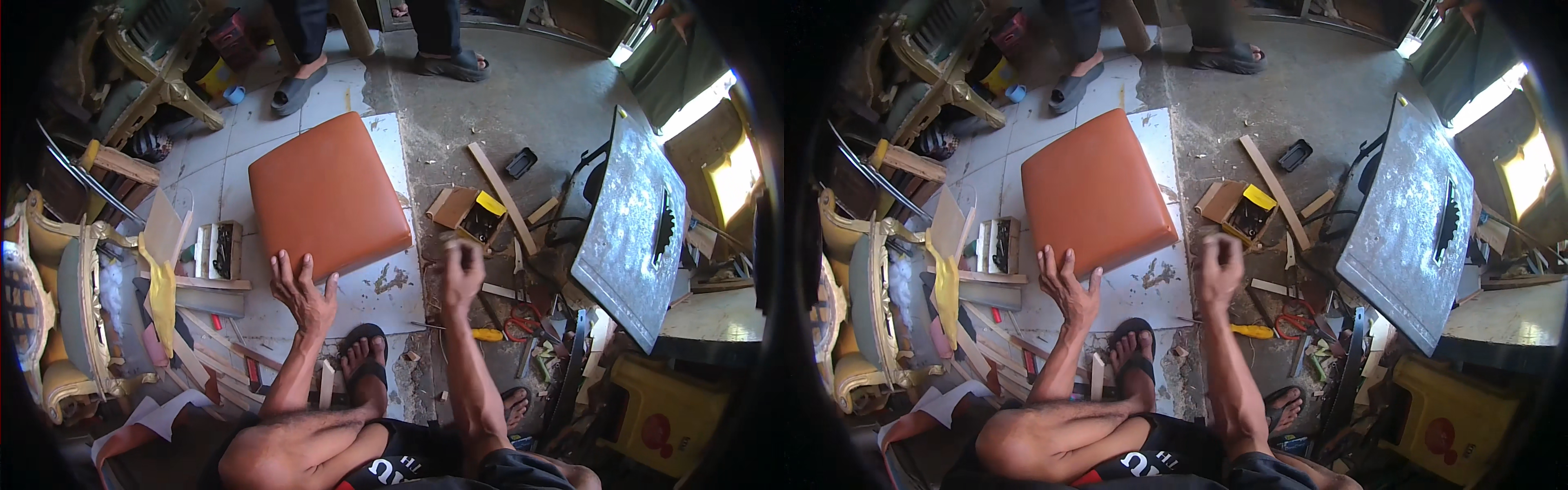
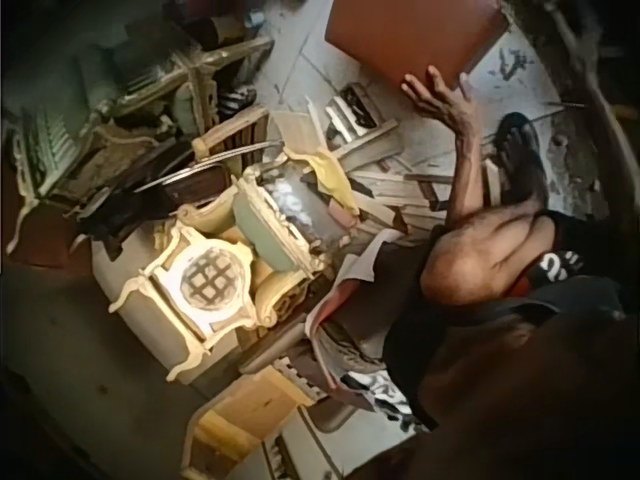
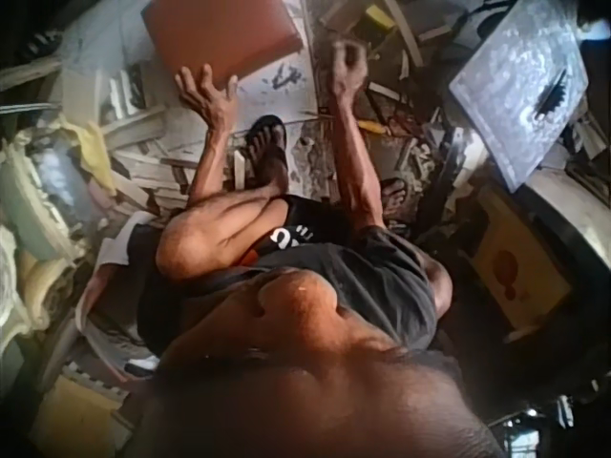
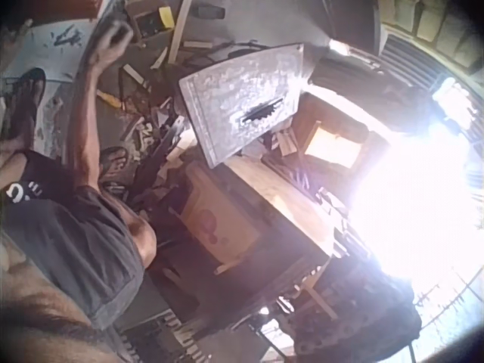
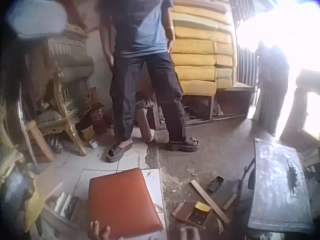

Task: The person attaches brown leather upholstery to a wooden frame by hand and with a knife, then puts the finished cushion on top of a storage box filled with metal brackets.

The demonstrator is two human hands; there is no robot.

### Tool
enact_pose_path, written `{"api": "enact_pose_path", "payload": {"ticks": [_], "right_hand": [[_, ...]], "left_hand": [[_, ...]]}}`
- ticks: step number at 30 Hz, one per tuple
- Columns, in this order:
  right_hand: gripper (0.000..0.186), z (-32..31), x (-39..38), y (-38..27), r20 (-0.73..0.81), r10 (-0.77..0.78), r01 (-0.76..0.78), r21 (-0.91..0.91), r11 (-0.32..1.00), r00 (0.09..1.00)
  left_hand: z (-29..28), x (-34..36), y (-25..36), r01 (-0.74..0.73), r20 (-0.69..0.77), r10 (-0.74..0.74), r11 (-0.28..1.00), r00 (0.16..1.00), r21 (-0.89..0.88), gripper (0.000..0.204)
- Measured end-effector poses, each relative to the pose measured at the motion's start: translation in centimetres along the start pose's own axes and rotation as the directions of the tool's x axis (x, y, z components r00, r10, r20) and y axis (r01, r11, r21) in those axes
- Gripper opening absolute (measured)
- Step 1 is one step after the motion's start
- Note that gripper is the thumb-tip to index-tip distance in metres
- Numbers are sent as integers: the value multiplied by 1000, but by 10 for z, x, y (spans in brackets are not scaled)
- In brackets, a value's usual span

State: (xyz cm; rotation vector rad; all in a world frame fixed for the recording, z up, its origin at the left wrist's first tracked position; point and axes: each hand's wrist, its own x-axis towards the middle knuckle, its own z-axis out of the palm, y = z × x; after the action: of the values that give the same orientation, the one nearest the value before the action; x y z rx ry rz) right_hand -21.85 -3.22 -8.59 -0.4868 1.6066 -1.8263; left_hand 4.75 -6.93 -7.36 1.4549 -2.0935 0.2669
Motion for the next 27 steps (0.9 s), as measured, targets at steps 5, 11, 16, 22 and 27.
{"api": "enact_pose_path", "payload": {"ticks": [5, 11, 16, 22, 27], "right_hand": [[31, -57, 71, -27, 117, -275, 257, -789, 559, 954], [34, -75, 52, 14, 347, -165, 375, -719, 585, 923], [28, -81, 26, 24, 376, -137, 363, -637, 680, 916], [26, -82, 43, 19, 225, -85, 229, -755, 615, 971], [25, -64, 80, 12, 219, 104, 177, -932, 317, 970]], "left_hand": [[3, 3, 5, -16, -20, 16, 1000, 1000, 12, 83], [5, 2, 8, -17, -21, 18, 999, 1000, 29, 84], [5, 1, 3, -45, -29, 46, 998, 999, 48, 81], [8, 2, 7, -47, -53, 51, 996, 997, 80, 80], [5, 3, 7, -38, -46, 42, 996, 998, 76, 79]]}}
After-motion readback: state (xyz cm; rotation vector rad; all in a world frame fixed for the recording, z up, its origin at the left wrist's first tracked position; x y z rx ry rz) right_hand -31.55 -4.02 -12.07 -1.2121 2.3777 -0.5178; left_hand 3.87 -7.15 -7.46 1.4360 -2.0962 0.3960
